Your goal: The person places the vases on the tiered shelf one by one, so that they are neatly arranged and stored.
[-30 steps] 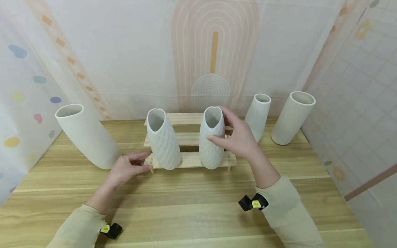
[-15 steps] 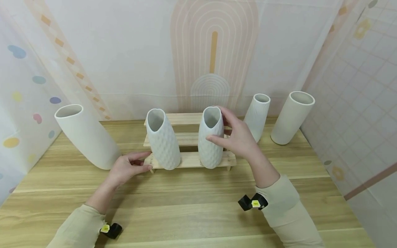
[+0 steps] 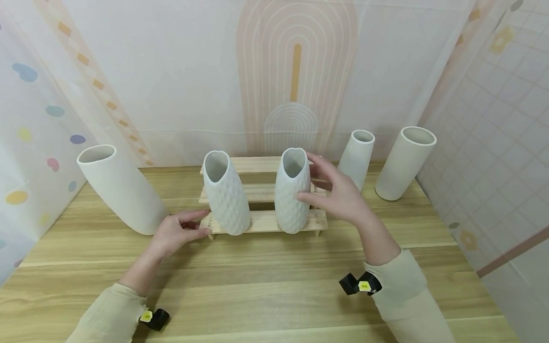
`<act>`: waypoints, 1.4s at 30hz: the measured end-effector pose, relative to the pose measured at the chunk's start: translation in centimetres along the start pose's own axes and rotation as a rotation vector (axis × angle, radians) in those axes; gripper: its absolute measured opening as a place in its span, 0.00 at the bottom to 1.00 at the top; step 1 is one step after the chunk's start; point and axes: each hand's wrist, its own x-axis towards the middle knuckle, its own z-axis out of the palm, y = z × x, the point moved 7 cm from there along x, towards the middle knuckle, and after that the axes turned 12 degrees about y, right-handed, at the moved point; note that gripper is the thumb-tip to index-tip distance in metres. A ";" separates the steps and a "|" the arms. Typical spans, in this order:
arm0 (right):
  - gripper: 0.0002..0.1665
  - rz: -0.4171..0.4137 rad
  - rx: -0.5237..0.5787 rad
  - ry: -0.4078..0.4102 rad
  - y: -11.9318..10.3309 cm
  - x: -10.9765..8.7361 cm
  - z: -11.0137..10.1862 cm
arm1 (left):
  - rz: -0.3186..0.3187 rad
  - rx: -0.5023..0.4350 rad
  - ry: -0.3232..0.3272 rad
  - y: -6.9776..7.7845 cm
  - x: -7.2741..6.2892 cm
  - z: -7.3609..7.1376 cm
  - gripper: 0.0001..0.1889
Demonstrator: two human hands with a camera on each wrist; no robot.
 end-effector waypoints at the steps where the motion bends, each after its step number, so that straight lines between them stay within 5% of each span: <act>1: 0.48 0.001 -0.007 -0.001 0.2 -0.2 -0.3 | 0.000 0.000 0.000 0.0 0.0 0.0 0.29; 12: 0.40 -0.034 -0.027 0.051 1.7 -2.1 -4.0 | -0.008 -0.005 0.001 0.0 -0.1 0.1 0.29; 27: 0.35 -0.103 0.090 0.253 2.9 -2.6 -9.4 | 0.000 0.006 0.009 0.0 -0.1 0.0 0.29; 35: 0.34 -0.022 -0.079 0.376 3.7 -1.9 -12.0 | 0.002 0.011 0.004 0.1 -0.1 0.1 0.29; 42: 0.36 0.035 -0.164 0.401 4.4 -0.5 -13.3 | 0.004 -0.009 0.007 0.2 -0.1 0.0 0.28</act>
